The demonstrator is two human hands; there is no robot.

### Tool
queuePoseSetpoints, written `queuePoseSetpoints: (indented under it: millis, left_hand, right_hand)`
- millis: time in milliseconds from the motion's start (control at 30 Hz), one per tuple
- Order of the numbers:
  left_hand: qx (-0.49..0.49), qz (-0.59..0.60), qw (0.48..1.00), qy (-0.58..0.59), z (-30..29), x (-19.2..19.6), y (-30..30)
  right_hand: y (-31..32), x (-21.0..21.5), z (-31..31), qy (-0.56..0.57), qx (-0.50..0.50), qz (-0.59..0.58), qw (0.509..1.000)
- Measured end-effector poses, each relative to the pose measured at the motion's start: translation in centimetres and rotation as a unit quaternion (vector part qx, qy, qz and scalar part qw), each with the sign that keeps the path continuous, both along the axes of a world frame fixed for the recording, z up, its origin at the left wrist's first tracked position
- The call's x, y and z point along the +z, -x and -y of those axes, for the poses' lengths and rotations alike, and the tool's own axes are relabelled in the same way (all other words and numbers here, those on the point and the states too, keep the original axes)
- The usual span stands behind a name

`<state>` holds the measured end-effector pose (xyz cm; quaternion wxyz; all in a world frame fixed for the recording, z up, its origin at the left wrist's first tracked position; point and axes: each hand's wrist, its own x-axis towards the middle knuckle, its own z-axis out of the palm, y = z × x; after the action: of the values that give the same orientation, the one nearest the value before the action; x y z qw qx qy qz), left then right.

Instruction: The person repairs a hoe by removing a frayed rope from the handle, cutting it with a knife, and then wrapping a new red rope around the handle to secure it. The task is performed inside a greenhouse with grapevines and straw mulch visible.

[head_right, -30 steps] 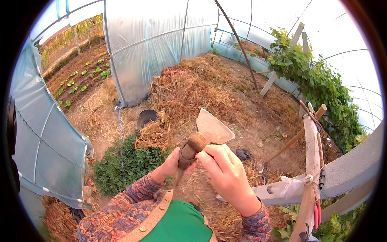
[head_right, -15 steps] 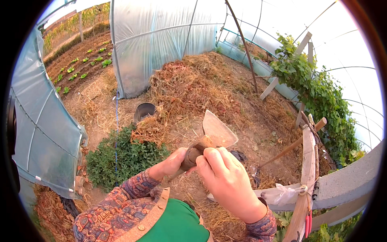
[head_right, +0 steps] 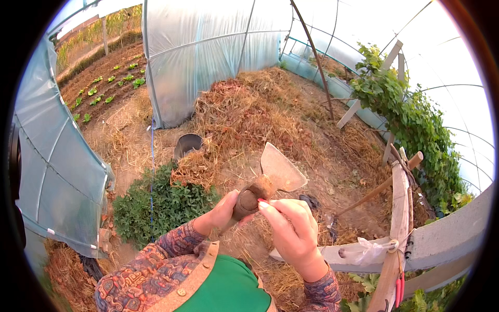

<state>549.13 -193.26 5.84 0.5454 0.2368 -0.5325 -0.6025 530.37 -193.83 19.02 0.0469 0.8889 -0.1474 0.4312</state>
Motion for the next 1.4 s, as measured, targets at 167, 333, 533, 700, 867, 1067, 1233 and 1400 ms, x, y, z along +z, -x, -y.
queuePoseSetpoints:
  millis: [167, 333, 533, 700, 867, 1067, 1233, 1400]
  left_hand:
    - [-0.005, -0.016, 1.0, -0.024, -0.4, -0.3, 0.4]
    - [-0.017, -0.064, 0.998, 0.011, 0.3, -2.4, -0.3]
    - [0.023, -0.017, 0.999, -0.019, 0.1, -2.6, 0.1]
    - [0.001, 0.022, 1.0, 0.006, -0.8, -1.9, 2.5]
    - [-0.182, 0.039, 0.982, -0.021, -2.0, -4.4, 2.5]
    - [-0.288, 0.246, 0.923, 0.067, -3.4, -14.1, 5.1]
    - [-0.255, 0.276, 0.924, 0.071, -5.8, -22.2, 7.1]
    - [-0.221, 0.384, 0.891, 0.094, -8.9, -17.6, 6.3]
  right_hand:
    - [4.7, -7.1, 1.9, 0.017, -0.221, 0.154, 0.963]
    - [6.8, -14.8, 3.1, -0.182, -0.375, 0.076, 0.906]
    - [3.6, -9.3, -1.9, -0.219, -0.213, 0.226, 0.925]
    - [1.2, -5.7, -4.7, -0.123, -0.117, 0.249, 0.954]
    - [-0.6, -9.3, -8.0, -0.179, -0.131, 0.341, 0.913]
    - [-4.1, -19.6, -13.6, -0.325, -0.273, 0.465, 0.777]
    - [-3.0, -21.2, -16.4, -0.367, -0.278, 0.562, 0.688]
    - [-1.1, -18.4, -17.9, -0.307, -0.193, 0.662, 0.656]
